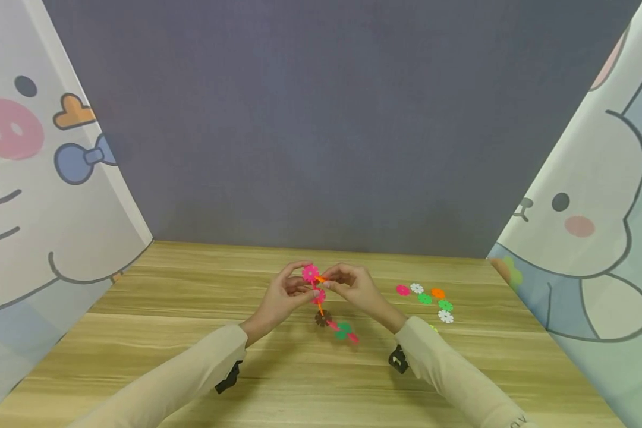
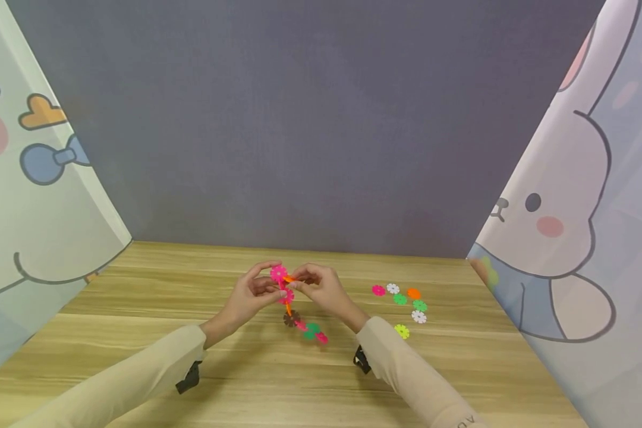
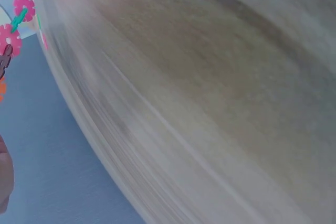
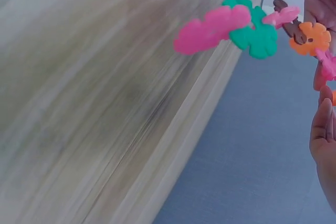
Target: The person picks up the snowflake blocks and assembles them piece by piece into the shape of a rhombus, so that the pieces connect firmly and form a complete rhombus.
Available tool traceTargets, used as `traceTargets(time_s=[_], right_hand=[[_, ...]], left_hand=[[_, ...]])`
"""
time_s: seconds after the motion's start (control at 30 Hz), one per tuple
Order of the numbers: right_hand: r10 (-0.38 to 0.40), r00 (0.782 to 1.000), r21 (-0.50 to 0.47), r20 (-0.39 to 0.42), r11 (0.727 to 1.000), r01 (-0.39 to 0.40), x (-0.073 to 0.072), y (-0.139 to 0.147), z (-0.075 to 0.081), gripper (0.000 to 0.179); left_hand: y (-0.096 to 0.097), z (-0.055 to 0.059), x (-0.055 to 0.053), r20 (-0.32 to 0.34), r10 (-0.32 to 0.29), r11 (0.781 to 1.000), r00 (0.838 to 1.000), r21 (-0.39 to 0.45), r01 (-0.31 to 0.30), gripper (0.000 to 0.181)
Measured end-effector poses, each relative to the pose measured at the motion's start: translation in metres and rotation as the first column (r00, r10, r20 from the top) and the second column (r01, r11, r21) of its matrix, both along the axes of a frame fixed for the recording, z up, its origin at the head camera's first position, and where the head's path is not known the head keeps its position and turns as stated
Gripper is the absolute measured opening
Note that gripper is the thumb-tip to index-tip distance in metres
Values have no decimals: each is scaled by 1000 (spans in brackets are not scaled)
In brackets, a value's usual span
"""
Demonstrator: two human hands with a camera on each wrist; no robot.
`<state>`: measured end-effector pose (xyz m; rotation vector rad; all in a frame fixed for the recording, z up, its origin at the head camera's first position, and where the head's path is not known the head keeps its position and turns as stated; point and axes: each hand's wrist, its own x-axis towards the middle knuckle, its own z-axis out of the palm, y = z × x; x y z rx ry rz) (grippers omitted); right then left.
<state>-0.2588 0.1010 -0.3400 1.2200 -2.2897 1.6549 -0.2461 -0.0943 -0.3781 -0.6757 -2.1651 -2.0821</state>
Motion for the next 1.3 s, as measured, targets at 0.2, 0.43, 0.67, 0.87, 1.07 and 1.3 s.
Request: traceTargets(time_s=[0.2,0.43,0.67,0.87,1.07,1.3], right_hand=[[-1,998,-49,57,999,4,-6,1,-8,16],[2,997,-74,72,997,3,-18,3,-22,16],[-8,988,-59,157,998,18,-17,4,-19,19],[6,967,-66,255,998,12,-15,3,-16,22],[12,934,-77,357,997,16,-13,2,-13,27],[-9,902,-71,432,996,44,-11,1,-10,30]], left_hand=[[-1,1,0,-23,17,1000,1000,-14,-18,48],[-4,3,2,-36,17,1000,999,-2,-17,32],[-8,7,0,-61,-19,1000,998,-2,18,27],[-11,9,-2,-73,-13,999,997,-38,11,25],[-12,21,8,-39,18,996,999,-81,-22,21],[-10,32,20,-41,74,987,996,-138,-79,20]])
